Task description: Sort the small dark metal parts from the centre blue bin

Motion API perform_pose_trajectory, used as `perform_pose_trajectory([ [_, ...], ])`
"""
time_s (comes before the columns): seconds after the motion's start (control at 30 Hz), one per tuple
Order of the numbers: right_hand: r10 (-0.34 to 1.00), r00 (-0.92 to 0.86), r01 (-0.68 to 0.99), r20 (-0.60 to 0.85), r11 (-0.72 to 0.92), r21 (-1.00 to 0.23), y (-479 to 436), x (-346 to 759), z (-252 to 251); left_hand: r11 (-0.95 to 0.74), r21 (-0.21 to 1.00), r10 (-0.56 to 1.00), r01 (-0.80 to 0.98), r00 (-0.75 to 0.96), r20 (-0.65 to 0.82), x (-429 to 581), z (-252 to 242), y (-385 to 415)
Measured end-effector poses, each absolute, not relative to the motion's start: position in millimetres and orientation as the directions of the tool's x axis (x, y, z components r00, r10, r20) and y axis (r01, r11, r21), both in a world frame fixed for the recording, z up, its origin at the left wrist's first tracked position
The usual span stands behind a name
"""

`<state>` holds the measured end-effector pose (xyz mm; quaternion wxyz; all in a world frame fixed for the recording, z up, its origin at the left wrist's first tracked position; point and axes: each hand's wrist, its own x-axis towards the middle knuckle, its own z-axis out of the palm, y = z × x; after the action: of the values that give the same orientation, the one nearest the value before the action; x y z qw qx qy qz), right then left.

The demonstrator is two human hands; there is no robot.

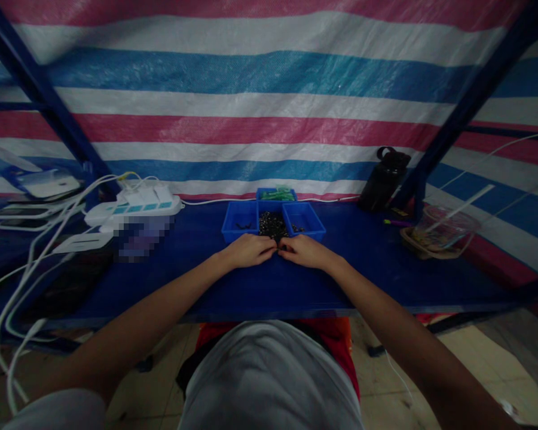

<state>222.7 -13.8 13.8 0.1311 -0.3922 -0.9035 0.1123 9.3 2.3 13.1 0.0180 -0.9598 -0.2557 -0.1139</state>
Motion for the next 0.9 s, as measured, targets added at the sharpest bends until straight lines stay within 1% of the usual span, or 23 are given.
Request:
perform_pose_trajectory([
  [0.3, 0.750, -0.648, 0.698, 0.136, 0.655, -0.287, -15.7, 221.7, 17.0, -0.860, 0.014, 0.497, 0.510, 0.831, 0.249, 8.5, 10.5, 3.7],
  [0.57, 0.750, -0.646, 0.704, 0.140, 0.657, -0.270, -15.0, 222.2, 16.5, -0.854, 0.026, 0.512, 0.519, 0.831, 0.220, 9.5, 11.5, 3.8],
  [0.9, 0.755, -0.642, 0.710, 0.134, 0.651, -0.267, -13.8, 222.2, 15.6, -0.847, 0.018, 0.521, 0.531, 0.825, 0.219, 9.8, 9.2, 5.0],
])
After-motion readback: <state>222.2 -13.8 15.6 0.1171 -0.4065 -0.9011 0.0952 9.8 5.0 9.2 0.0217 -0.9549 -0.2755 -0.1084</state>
